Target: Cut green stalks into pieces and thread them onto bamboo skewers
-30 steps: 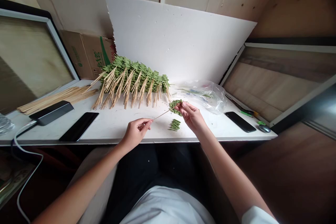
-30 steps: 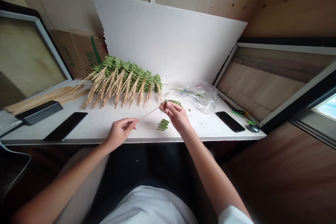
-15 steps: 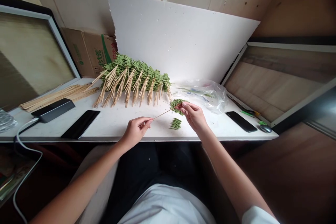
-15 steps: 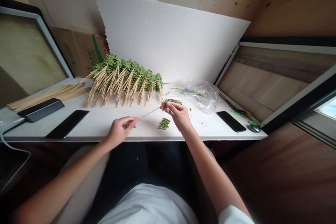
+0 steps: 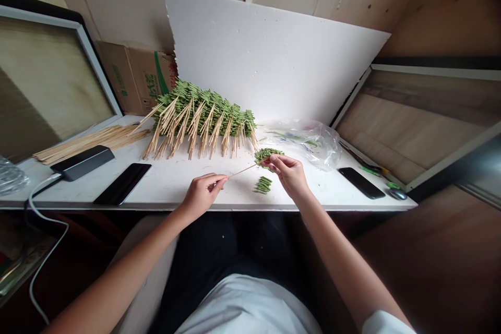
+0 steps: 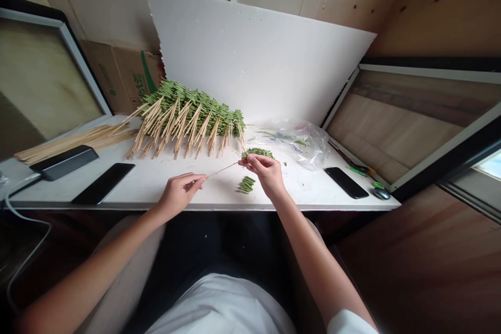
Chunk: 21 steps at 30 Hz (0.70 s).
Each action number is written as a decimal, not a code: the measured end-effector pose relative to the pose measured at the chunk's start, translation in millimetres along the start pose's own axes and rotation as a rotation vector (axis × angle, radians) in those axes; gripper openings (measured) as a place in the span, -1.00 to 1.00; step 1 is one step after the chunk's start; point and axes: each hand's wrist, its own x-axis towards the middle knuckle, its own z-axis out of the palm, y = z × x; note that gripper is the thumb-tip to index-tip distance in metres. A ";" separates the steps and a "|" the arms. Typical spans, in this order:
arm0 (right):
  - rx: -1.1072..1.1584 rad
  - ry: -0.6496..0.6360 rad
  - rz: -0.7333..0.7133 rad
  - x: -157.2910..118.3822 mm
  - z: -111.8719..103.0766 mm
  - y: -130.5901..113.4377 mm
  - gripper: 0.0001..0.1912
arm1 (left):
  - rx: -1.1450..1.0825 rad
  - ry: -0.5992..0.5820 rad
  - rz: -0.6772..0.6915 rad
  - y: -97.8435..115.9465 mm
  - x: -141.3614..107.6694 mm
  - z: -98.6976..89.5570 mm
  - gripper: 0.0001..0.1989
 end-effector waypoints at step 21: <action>0.112 0.148 -0.033 -3.5 12.4 10.8 -0.61 | 0.040 0.098 -0.062 -2.5 -3.1 7.1 -0.74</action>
